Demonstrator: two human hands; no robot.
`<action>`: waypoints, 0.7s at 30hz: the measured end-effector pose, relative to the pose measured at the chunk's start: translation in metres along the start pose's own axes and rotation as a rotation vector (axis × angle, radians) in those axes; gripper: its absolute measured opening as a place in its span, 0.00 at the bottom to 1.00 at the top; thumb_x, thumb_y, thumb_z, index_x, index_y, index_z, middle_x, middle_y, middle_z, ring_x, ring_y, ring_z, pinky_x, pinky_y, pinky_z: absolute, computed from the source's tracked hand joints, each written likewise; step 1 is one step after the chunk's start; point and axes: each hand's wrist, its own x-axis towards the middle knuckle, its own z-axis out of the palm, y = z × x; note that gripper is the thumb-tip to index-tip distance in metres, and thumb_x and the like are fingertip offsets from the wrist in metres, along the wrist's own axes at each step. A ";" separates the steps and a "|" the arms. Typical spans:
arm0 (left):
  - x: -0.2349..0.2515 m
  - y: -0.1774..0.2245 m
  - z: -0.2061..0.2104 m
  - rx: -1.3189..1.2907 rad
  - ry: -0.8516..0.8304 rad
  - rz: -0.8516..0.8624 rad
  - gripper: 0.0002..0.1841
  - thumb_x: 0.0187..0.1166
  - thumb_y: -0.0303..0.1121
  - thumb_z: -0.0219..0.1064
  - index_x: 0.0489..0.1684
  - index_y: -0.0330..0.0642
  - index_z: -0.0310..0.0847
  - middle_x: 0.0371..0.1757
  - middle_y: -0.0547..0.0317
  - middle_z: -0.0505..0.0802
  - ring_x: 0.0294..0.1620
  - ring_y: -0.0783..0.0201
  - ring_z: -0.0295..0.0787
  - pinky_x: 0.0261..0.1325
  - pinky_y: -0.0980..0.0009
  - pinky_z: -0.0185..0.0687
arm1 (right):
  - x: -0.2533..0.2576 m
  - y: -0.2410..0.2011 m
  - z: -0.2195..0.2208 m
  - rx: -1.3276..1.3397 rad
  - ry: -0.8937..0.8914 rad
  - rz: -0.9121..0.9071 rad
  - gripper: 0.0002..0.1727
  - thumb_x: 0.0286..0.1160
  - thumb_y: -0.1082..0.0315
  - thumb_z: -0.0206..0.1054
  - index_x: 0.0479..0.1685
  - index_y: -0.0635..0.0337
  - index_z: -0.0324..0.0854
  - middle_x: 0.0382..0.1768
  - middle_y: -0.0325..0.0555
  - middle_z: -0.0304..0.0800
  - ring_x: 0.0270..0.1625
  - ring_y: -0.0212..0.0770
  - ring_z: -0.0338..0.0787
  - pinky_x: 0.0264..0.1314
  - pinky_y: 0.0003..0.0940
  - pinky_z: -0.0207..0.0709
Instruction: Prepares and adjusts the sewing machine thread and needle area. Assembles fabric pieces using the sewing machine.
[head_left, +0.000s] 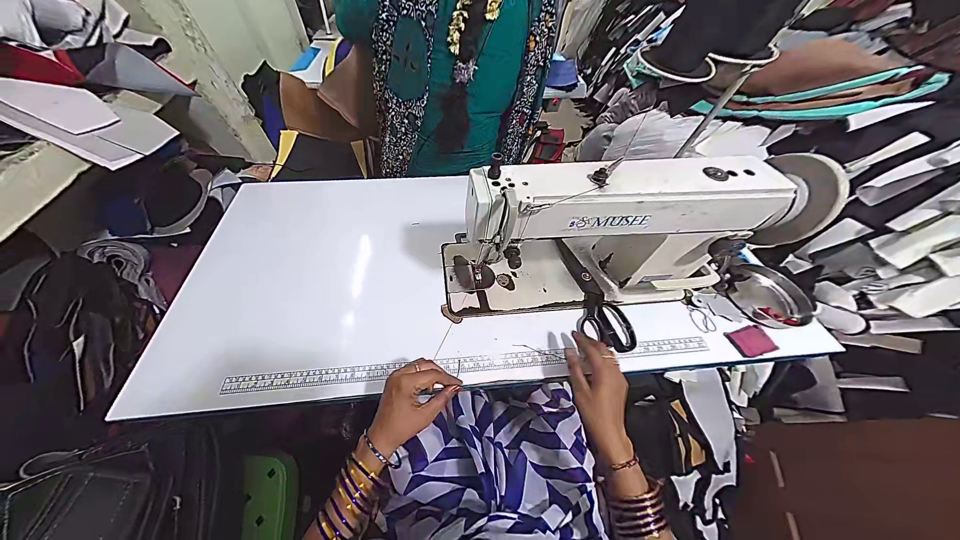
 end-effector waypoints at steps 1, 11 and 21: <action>0.002 0.001 -0.006 0.006 0.016 0.003 0.10 0.73 0.36 0.72 0.34 0.41 0.96 0.33 0.60 0.95 0.33 0.80 0.84 0.40 0.85 0.76 | 0.001 -0.008 0.009 -0.057 -0.132 0.009 0.31 0.83 0.56 0.62 0.73 0.76 0.78 0.74 0.75 0.79 0.79 0.75 0.76 0.80 0.69 0.65; 0.081 0.010 -0.030 0.090 0.065 0.071 0.10 0.72 0.36 0.72 0.33 0.39 0.96 0.29 0.64 0.92 0.23 0.88 0.65 0.27 0.87 0.56 | -0.083 -0.178 0.075 0.634 -1.419 -0.756 0.31 0.77 0.68 0.71 0.80 0.69 0.73 0.53 0.68 0.92 0.57 0.63 0.92 0.67 0.59 0.78; 0.165 -0.088 0.015 0.119 -0.175 -0.349 0.11 0.78 0.33 0.72 0.46 0.34 0.94 0.48 0.42 0.96 0.53 0.46 0.92 0.64 0.45 0.80 | 0.034 -0.035 0.057 0.513 -0.378 -0.013 0.14 0.78 0.75 0.60 0.52 0.75 0.87 0.34 0.47 0.94 0.32 0.30 0.90 0.39 0.27 0.85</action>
